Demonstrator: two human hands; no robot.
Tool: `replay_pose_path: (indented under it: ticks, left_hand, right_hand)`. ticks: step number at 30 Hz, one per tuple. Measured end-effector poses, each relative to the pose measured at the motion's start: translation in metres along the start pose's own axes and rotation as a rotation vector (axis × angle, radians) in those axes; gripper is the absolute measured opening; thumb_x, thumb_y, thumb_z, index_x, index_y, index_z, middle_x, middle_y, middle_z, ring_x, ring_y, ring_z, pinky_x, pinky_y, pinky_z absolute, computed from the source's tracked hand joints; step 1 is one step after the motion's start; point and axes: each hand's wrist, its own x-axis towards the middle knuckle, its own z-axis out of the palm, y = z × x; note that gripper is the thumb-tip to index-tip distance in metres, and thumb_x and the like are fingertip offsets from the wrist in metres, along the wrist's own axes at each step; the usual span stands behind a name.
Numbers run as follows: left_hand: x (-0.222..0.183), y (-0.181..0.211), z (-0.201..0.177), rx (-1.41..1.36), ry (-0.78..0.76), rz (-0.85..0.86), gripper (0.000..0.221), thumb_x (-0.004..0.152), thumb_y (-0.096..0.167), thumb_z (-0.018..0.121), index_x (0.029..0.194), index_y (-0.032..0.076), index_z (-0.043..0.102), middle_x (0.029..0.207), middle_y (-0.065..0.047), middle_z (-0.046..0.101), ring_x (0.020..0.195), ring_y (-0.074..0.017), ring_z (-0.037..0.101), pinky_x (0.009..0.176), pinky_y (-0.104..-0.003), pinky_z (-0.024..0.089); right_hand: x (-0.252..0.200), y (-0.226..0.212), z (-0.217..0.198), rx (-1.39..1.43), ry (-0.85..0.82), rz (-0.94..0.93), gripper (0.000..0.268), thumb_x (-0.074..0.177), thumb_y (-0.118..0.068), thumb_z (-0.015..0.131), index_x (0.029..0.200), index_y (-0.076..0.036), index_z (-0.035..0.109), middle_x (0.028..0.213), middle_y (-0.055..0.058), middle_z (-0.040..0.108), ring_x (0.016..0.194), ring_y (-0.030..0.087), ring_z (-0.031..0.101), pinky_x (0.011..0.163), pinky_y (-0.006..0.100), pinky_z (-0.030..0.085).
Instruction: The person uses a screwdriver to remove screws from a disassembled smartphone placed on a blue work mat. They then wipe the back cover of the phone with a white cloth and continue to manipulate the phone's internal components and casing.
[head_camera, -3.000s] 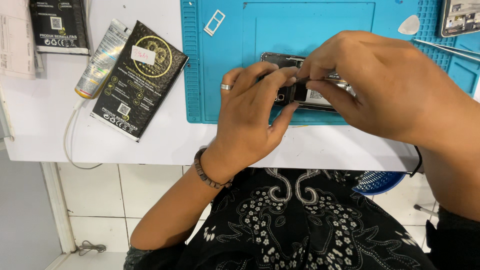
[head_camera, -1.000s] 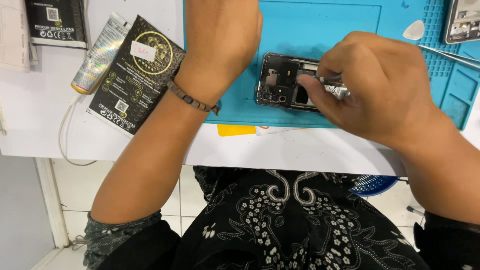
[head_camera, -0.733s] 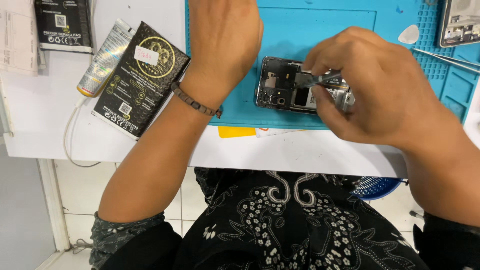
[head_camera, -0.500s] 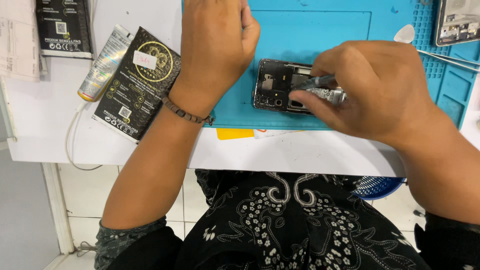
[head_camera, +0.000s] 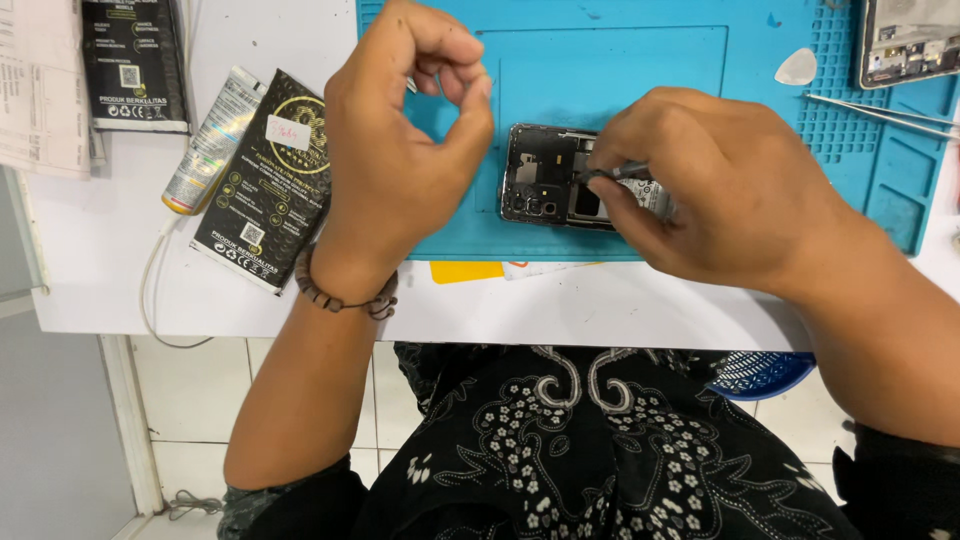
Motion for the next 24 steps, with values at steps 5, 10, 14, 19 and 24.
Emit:
replay_pose_path:
  ticks: [5, 10, 14, 19, 24]
  left_hand:
    - [-0.020, 0.004, 0.002, -0.329, -0.033, -0.168, 0.028, 0.091, -0.010, 0.057, 0.114, 0.006, 0.049, 0.090, -0.005, 0.058, 0.085, -0.0131, 0.055, 0.079, -0.026, 0.047]
    - [-0.041, 0.001, 0.007, -0.666, -0.029, -0.250, 0.031, 0.092, 0.000, 0.065, 0.118, 0.009, 0.050, 0.089, -0.007, 0.059, 0.086, -0.0139, 0.057, 0.082, -0.026, 0.049]
    - [-0.052, -0.003, 0.015, -0.879, -0.007, -0.326, 0.033, 0.087, 0.002, 0.070, 0.115, 0.009, 0.054, 0.091, -0.007, 0.062, 0.088, -0.0133, 0.061, 0.084, -0.026, 0.051]
    - [-0.057, -0.002, 0.021, -0.977, 0.002, -0.333, 0.031, 0.086, 0.004, 0.071, 0.112, 0.008, 0.055, 0.088, -0.008, 0.063, 0.085, -0.0143, 0.061, 0.083, -0.027, 0.050]
    - [-0.059, -0.001, 0.023, -1.041, 0.010, -0.324, 0.031, 0.085, 0.003, 0.071, 0.111, 0.007, 0.055, 0.085, -0.008, 0.062, 0.084, -0.0175, 0.061, 0.084, -0.030, 0.051]
  right_hand:
    - [-0.005, 0.006, 0.005, -0.080, 0.035, 0.004, 0.025, 0.095, -0.002, 0.074, 0.102, 0.002, 0.050, 0.091, 0.011, 0.064, 0.075, 0.029, 0.062, 0.057, 0.037, 0.044]
    - [-0.005, 0.003, 0.003, -0.047, 0.009, 0.035, 0.020, 0.092, -0.003, 0.069, 0.105, 0.001, 0.054, 0.100, 0.010, 0.064, 0.086, 0.029, 0.064, 0.067, 0.037, 0.048]
    - [-0.010, 0.005, 0.006, -0.107, 0.011, 0.101, 0.027, 0.094, -0.010, 0.074, 0.107, -0.001, 0.052, 0.095, 0.007, 0.067, 0.077, 0.025, 0.065, 0.057, 0.037, 0.046]
    - [-0.006, -0.014, -0.016, 0.119, 0.218, 0.154, 0.033, 0.091, -0.009, 0.079, 0.098, 0.008, 0.051, 0.091, 0.013, 0.071, 0.084, 0.024, 0.071, 0.067, 0.027, 0.048]
    - [-0.006, -0.015, -0.022, 0.432, 0.294, 0.005, 0.046, 0.083, 0.011, 0.071, 0.108, 0.007, 0.032, 0.087, 0.028, 0.056, 0.092, 0.036, 0.073, 0.075, 0.037, 0.065]
